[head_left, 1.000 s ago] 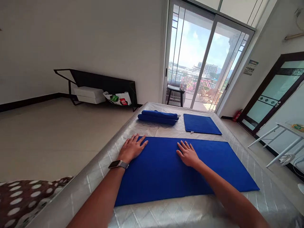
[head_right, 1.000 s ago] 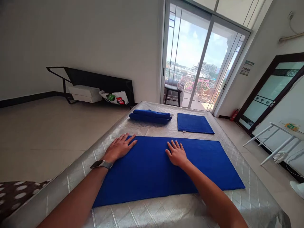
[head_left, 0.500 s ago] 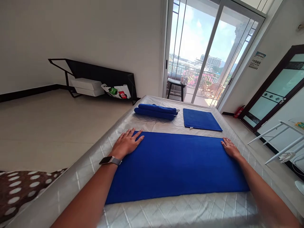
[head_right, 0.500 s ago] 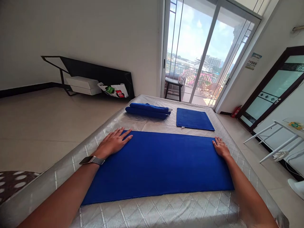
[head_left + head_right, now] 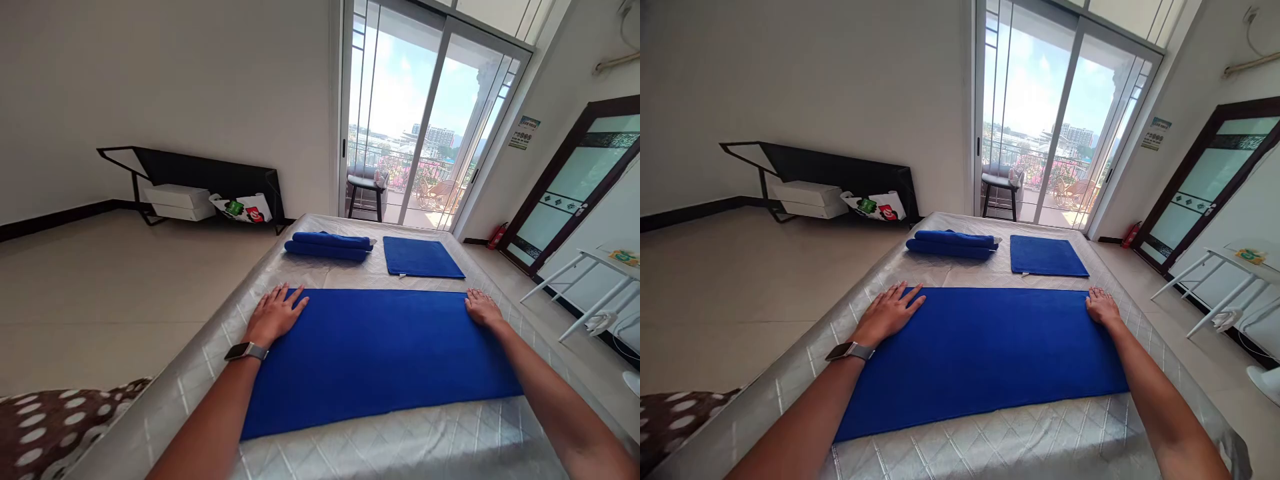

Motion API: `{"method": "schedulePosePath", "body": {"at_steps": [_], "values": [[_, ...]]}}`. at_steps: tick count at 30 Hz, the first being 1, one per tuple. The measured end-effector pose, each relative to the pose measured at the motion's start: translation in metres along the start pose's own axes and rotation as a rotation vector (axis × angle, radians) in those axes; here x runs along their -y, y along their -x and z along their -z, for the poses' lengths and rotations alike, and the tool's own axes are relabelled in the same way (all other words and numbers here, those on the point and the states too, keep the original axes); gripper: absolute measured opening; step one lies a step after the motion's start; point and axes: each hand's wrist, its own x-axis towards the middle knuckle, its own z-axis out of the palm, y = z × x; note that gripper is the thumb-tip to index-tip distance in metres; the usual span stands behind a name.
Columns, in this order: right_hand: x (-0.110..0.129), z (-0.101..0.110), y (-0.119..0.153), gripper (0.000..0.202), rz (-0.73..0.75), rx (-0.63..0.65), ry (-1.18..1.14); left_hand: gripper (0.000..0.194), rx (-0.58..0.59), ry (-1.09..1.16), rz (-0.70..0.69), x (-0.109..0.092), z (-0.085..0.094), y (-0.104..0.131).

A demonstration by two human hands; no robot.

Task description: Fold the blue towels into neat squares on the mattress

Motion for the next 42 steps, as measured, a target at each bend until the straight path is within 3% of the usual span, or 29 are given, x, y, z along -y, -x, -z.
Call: {"method": "schedulePosePath", "body": {"at_steps": [3,10,13,15,17,25,28,31,42], "values": [[0.044,0.01,0.008,0.061,0.05,-0.046,-0.065,0.063,0.004,-0.004,0.024,-0.003,0.001,0.0],[0.202,0.017,0.05,0.068,0.486,-0.018,-0.299,0.06,-0.029,0.008,-0.05,0.005,-0.001,0.002],[0.228,0.012,0.063,0.07,0.54,0.024,-0.295,0.06,-0.036,-0.019,-0.049,0.007,-0.006,0.0],[0.222,0.009,0.064,0.07,0.509,0.048,-0.278,0.061,-0.031,-0.043,-0.039,0.009,-0.011,-0.003],[0.2,0.006,0.06,0.07,0.447,0.055,-0.255,0.061,-0.034,-0.051,-0.048,0.013,-0.017,-0.007],[0.04,-0.007,0.024,0.067,0.078,0.037,-0.156,0.062,-0.01,-0.08,-0.1,0.031,-0.03,-0.014],[-0.002,-0.014,0.016,0.067,-0.024,0.018,-0.182,0.063,-0.001,-0.091,-0.093,0.035,-0.028,-0.013],[-0.015,-0.019,0.013,0.069,-0.064,0.01,-0.208,0.065,0.007,-0.119,-0.09,0.04,-0.028,-0.014],[-0.009,-0.023,0.014,0.069,-0.076,-0.005,-0.253,0.064,0.01,-0.166,-0.121,0.034,-0.017,-0.011]]}}
